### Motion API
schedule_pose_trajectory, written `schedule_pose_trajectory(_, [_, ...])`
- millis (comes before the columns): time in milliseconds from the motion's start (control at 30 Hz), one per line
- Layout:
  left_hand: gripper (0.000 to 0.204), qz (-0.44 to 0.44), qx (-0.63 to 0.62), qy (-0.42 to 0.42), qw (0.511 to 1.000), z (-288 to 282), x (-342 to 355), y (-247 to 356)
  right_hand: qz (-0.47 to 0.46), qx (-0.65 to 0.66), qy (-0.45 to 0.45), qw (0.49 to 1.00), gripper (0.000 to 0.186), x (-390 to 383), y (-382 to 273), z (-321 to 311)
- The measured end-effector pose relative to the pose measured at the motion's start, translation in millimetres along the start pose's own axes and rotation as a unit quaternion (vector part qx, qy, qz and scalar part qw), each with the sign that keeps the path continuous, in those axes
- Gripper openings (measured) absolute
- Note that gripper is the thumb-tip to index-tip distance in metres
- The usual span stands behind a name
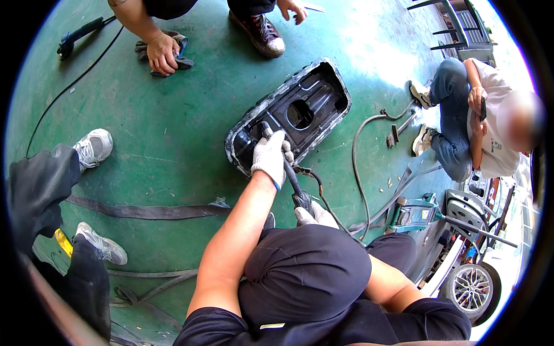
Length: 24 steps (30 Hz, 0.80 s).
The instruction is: The person welds a black metal part on the floor using a welding torch and a yellow face shield. They hold the part steady with gloved hands, apply the torch to create sparks, and adjust the shield for eye protection.
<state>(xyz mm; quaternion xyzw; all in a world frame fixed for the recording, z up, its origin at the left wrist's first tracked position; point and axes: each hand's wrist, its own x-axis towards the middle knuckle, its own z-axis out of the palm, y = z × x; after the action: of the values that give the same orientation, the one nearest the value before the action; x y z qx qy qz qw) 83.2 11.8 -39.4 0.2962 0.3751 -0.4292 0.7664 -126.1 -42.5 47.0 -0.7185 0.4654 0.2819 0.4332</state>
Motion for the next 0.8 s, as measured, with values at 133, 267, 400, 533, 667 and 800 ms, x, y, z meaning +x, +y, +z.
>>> schedule_pose_trajectory(133, [0.016,0.004,0.002,0.0,1.0,-2,0,1,-0.004,0.034,-0.034,0.999,0.07,-8,-21,-7])
schedule_pose_trajectory(267, [0.016,0.013,0.005,-0.01,1.0,-2,2,0,-0.003,0.041,-0.04,0.998,0.067,-10,-25,-8])
schedule_pose_trajectory(400, [0.016,0.009,0.003,-0.002,1.0,-2,3,-1,-0.003,0.04,-0.032,0.999,0.062,-5,-18,-5])
schedule_pose_trajectory(533, [0.016,0.01,-0.002,0.005,1.0,-6,5,-2,-0.016,0.028,-0.031,0.999,0.058,-5,-22,-5])
schedule_pose_trajectory(667, [0.016,0.006,0.006,-0.002,1.0,0,2,-2,-0.006,0.037,-0.032,0.999,0.056,-15,-35,-12])
schedule_pose_trajectory(800, [0.016,0.007,0.003,0.003,1.0,-3,3,-2,-0.002,0.034,-0.037,0.999,0.054,-15,-39,-11])
